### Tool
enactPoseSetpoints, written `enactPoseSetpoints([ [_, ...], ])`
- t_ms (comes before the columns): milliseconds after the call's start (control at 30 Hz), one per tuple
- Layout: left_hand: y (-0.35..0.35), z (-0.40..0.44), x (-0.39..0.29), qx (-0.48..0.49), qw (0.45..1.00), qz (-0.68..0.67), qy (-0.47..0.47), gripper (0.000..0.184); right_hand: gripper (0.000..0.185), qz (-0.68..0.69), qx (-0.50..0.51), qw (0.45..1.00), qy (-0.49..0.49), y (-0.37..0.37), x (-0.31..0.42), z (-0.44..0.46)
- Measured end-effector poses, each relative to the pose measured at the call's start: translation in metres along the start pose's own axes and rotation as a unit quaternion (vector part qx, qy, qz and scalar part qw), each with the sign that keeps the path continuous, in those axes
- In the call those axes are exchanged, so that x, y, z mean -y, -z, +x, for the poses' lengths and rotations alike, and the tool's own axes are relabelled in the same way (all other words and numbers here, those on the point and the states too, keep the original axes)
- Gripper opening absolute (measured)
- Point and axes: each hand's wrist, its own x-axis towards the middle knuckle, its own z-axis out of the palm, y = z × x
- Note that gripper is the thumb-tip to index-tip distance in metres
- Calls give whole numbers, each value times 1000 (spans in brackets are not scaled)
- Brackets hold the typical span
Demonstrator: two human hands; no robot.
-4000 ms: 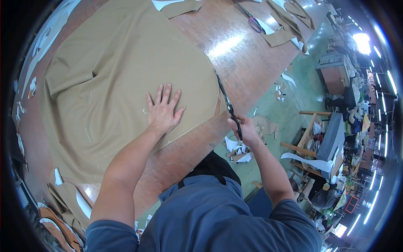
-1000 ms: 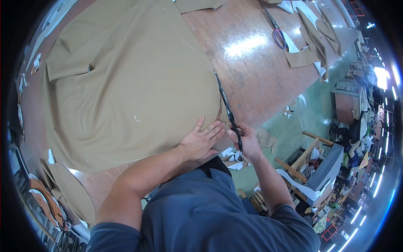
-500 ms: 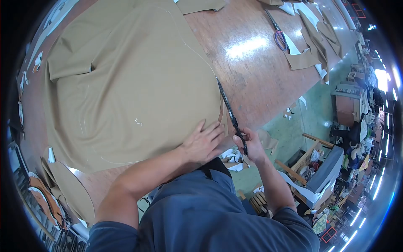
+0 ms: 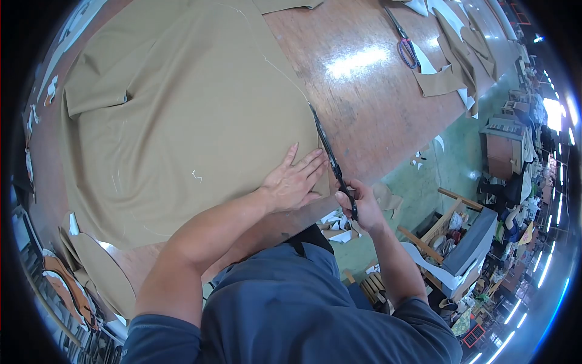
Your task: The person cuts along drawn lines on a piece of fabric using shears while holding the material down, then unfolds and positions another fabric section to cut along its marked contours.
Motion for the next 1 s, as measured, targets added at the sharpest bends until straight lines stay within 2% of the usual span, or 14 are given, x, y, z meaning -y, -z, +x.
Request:
enactPoseSetpoints([
  [400, 1, 0, 0, 10, 1000, 2, 0, 89, 49, 6, -27, 999, 17, -9, -13, 9],
  [600, 3, -1, -1, 17, 1000, 4, 2, 90, 52, 15, -20, 1000, 9, -6, -11, 8],
  [1000, -2, -5, -4, 6, 1000, 13, -4, 89, 57, -55, -9, 998, -6, 9, -2, 3],
])
